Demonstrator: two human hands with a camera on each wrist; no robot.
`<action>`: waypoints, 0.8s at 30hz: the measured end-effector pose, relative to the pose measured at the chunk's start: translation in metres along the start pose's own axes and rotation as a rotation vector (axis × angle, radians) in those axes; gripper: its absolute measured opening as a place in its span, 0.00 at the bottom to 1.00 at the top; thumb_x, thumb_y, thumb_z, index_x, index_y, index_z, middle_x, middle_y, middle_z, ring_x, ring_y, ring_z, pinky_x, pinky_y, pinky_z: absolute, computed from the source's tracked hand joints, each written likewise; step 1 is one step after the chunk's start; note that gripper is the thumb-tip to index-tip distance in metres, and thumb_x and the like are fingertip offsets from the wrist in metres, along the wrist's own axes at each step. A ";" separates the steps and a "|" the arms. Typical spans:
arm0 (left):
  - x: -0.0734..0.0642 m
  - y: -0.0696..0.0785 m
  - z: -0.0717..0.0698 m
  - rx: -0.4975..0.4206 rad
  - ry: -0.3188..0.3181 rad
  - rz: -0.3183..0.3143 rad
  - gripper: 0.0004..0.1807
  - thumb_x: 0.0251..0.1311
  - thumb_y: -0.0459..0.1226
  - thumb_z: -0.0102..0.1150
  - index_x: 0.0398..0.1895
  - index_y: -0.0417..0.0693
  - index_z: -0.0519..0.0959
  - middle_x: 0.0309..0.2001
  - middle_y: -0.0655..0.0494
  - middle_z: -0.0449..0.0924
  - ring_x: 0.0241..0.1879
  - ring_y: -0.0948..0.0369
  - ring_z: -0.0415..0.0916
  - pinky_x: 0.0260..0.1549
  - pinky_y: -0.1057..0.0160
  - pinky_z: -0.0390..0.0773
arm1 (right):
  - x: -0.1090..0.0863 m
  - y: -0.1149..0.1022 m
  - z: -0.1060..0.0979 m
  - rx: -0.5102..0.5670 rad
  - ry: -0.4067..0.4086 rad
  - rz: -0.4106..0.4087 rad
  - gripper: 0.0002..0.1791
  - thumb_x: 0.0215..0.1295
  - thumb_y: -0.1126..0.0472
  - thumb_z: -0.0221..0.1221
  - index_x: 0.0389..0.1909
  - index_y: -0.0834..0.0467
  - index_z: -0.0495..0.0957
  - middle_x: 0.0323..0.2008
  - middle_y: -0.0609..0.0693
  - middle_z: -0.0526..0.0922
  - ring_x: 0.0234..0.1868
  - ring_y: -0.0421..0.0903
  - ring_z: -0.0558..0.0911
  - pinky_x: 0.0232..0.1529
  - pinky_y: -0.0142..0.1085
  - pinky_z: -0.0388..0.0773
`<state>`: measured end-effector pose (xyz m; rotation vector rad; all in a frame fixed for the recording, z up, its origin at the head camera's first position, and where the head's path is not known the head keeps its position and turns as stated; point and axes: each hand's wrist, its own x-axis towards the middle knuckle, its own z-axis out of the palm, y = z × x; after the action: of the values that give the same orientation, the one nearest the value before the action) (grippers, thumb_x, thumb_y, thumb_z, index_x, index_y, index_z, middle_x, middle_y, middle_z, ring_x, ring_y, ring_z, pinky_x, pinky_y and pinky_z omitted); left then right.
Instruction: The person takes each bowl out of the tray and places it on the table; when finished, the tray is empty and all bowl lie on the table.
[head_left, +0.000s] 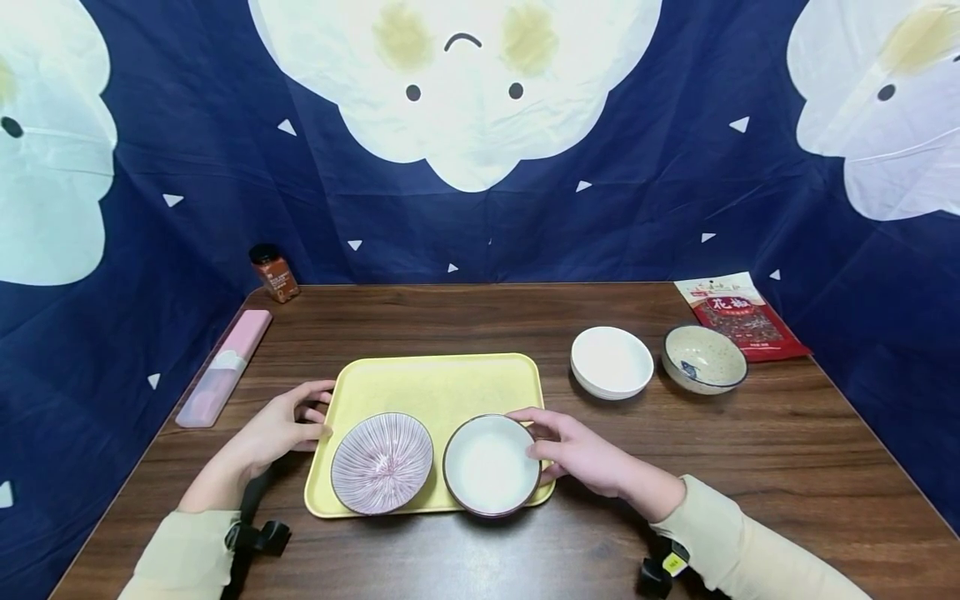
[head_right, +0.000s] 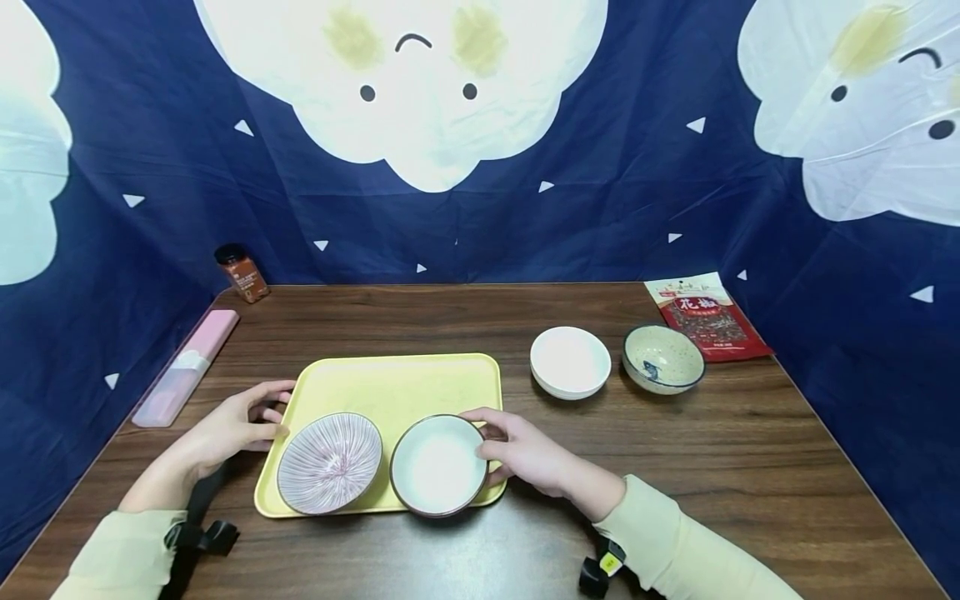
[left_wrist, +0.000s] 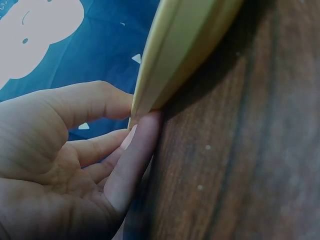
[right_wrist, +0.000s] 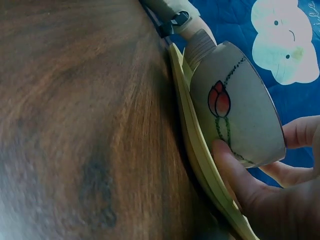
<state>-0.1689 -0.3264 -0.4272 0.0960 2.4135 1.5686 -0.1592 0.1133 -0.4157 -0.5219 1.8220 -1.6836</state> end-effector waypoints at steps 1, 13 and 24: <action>0.000 0.000 0.000 -0.001 -0.001 0.002 0.42 0.57 0.24 0.61 0.75 0.31 0.57 0.60 0.34 0.65 0.44 0.54 0.72 0.36 0.54 0.85 | 0.000 0.000 0.000 0.007 0.004 0.001 0.30 0.66 0.71 0.53 0.71 0.69 0.65 0.58 0.63 0.76 0.47 0.50 0.81 0.38 0.46 0.85; 0.000 0.001 0.001 -0.012 0.000 -0.005 0.42 0.58 0.23 0.62 0.76 0.31 0.56 0.60 0.33 0.65 0.44 0.54 0.72 0.35 0.55 0.85 | 0.001 0.003 0.000 0.034 0.046 -0.003 0.32 0.61 0.73 0.53 0.69 0.71 0.67 0.57 0.64 0.79 0.42 0.48 0.82 0.33 0.41 0.85; 0.000 0.002 0.001 -0.012 -0.004 -0.006 0.43 0.57 0.24 0.63 0.76 0.31 0.56 0.60 0.34 0.65 0.44 0.56 0.72 0.33 0.56 0.84 | 0.000 -0.001 0.000 0.079 0.074 0.004 0.33 0.60 0.73 0.54 0.69 0.71 0.67 0.53 0.62 0.81 0.40 0.47 0.82 0.29 0.35 0.83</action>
<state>-0.1685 -0.3249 -0.4255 0.0887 2.3988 1.5791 -0.1593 0.1135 -0.4142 -0.4273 1.7988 -1.7852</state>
